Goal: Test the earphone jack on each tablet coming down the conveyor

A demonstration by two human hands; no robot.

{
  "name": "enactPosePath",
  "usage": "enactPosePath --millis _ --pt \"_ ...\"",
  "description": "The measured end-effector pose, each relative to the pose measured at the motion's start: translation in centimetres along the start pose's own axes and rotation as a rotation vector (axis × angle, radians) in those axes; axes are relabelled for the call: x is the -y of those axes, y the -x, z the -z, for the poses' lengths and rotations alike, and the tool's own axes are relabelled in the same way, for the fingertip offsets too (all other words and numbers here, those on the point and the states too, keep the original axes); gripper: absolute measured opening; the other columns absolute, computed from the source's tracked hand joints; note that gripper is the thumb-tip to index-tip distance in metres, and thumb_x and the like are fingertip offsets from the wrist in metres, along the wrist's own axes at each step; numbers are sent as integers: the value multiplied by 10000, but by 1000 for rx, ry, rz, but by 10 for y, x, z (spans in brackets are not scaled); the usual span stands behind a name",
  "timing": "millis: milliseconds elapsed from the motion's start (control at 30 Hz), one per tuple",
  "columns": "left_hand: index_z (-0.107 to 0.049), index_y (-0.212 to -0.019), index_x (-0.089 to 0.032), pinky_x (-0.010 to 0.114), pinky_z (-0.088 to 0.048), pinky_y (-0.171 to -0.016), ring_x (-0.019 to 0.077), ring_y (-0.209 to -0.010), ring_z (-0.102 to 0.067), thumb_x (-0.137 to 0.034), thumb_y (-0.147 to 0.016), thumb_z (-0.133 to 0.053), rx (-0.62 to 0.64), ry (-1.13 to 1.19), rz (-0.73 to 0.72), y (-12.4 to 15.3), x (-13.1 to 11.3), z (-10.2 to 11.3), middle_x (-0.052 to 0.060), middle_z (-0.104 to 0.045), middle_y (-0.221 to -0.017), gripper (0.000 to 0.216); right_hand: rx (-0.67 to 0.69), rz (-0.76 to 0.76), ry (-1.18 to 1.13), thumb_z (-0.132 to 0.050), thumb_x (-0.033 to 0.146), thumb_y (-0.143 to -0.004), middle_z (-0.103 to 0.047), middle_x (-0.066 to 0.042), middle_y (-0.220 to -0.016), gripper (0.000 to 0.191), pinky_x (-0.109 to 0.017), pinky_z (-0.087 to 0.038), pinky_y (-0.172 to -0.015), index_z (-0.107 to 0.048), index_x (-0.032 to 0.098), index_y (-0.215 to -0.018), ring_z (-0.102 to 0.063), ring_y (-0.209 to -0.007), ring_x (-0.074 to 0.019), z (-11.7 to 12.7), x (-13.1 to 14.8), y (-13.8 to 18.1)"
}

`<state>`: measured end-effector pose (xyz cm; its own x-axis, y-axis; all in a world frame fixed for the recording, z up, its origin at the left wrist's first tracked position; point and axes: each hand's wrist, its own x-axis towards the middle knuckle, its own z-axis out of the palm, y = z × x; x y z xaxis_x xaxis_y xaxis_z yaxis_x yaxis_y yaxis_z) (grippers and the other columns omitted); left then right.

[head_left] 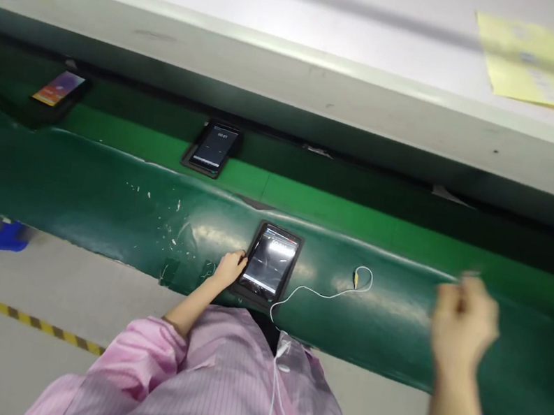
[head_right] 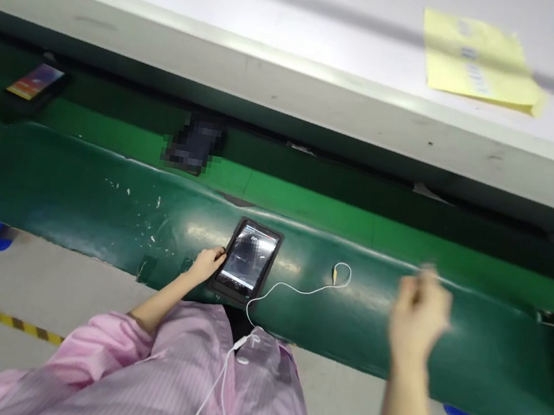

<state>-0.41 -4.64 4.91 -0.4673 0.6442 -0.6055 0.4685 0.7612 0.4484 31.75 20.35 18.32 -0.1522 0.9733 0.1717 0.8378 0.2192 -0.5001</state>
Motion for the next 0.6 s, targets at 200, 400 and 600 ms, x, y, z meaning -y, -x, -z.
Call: enactPosePath --millis 200,400,600 --pt "-583 -1160 -150 410 -545 -834 207 -970 -631 -341 -931 -587 17 -131 11 -2 -7 3 82 -618 -1136 299 272 -388 56 -520 326 -738 -643 -95 -639 295 -360 -455 -627 -665 140 -915 -628 -642 -290 -101 -82 74" --pt "-577 -1169 -149 404 -548 -825 208 -967 -632 -342 -928 -591 -19 -180 79 -1 -9 -1 84 -616 -1135 309 270 -400 109 -476 274 -734 -684 -196 -849 481 -429 -467 -793 -613 26 -1123 -640 -875 -357 -127 -108 70" --pt "-585 -1152 -148 398 -549 -818 203 -955 -634 -342 -928 -592 -91 -146 183 8 32 21 79 -621 -1120 296 246 -339 134 -449 298 -731 -671 -215 -880 504 -479 -456 -846 -606 27 -1126 -610 -948 -389 -128 -112 67"
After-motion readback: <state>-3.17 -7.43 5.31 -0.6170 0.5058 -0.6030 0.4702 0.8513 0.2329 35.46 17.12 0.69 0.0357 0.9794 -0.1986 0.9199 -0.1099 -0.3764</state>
